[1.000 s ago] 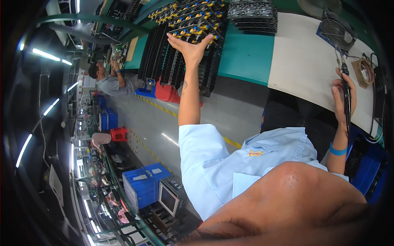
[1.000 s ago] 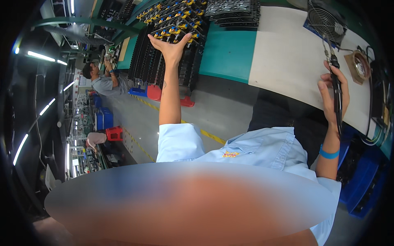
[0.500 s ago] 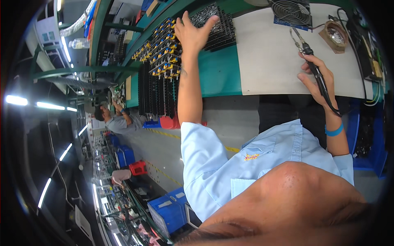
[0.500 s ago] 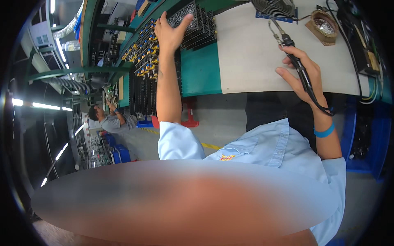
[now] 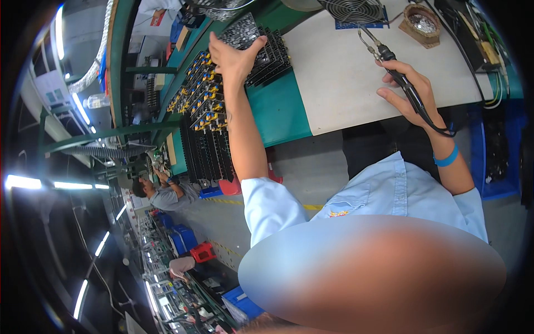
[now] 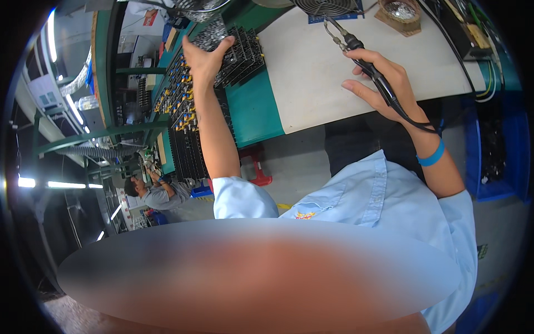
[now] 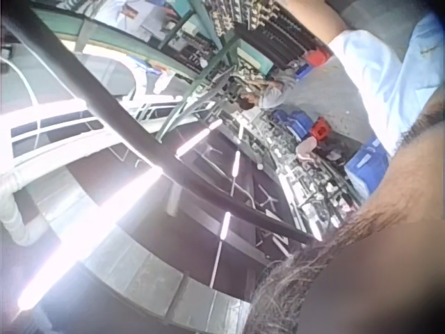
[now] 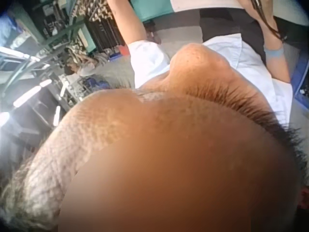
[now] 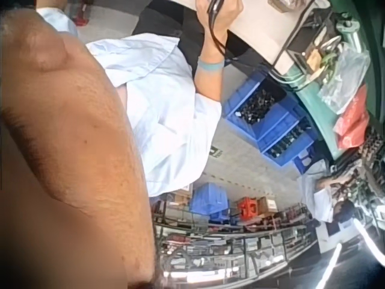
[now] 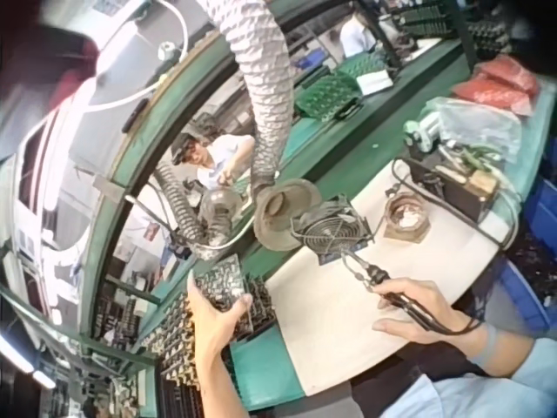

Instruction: Assembling and inspecting printed circuit boards at a manual assembly station, including trimming leads with nippers.

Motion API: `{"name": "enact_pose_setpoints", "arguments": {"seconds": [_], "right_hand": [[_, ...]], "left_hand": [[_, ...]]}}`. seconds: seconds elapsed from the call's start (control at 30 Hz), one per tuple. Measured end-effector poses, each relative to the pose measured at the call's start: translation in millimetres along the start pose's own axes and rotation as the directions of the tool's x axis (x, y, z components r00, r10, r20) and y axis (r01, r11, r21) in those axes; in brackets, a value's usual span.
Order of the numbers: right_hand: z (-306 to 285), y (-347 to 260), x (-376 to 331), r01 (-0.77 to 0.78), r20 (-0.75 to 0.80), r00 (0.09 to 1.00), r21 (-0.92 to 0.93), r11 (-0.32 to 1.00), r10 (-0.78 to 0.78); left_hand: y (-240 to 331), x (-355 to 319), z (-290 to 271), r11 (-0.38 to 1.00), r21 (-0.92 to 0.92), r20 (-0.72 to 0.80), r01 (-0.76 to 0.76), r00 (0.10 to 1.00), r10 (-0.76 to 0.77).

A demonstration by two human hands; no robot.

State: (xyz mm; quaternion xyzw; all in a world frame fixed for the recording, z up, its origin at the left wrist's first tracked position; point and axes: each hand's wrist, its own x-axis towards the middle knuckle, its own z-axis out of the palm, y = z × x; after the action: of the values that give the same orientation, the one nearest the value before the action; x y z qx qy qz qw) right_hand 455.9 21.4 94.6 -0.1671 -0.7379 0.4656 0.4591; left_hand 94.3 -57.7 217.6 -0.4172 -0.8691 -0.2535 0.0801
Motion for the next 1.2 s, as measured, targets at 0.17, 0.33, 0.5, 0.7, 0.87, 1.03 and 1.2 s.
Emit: {"name": "enact_pose_setpoints", "arguments": {"seconds": [0.17,0.33,0.5,0.7,0.87,1.03,1.2], "right_hand": [[-6.9,23.2,4.1,0.035,-0.134,0.990,0.000,0.999,-0.034],[5.7,49.4,9.5,0.120,-0.273,0.954,-0.027,0.992,-0.123],[15.8,65.1,10.8,0.004,-0.198,0.980,-0.080,0.997,-0.020],[39.4,86.9,21.2,0.052,-0.218,0.972,-0.184,0.982,-0.093],[59.3,105.0,28.3,0.058,-0.203,0.973,-0.253,0.966,-0.112],[71.1,123.7,33.1,0.069,-0.187,0.974,-0.288,0.955,-0.126],[69.9,140.1,31.4,0.128,-0.190,0.965,-0.272,0.954,-0.183]], "left_hand": [[54.8,-66.7,18.3,0.876,-0.348,0.145,-0.335,0.904,0.403],[79.5,-111.7,102.6,0.802,-0.278,0.297,-0.528,0.747,0.595],[59.3,-72.4,132.0,0.808,-0.423,0.299,-0.410,0.779,0.552],[23.2,-21.5,156.0,0.884,-0.458,0.481,-0.096,0.809,0.338],[-6.6,-14.1,181.0,0.871,-0.484,0.466,-0.086,0.817,0.339],[-27.4,-8.7,200.1,0.800,-0.567,0.329,-0.197,0.836,0.439],[-20.9,-4.2,194.2,0.752,-0.658,0.465,0.036,0.805,0.368]]}}
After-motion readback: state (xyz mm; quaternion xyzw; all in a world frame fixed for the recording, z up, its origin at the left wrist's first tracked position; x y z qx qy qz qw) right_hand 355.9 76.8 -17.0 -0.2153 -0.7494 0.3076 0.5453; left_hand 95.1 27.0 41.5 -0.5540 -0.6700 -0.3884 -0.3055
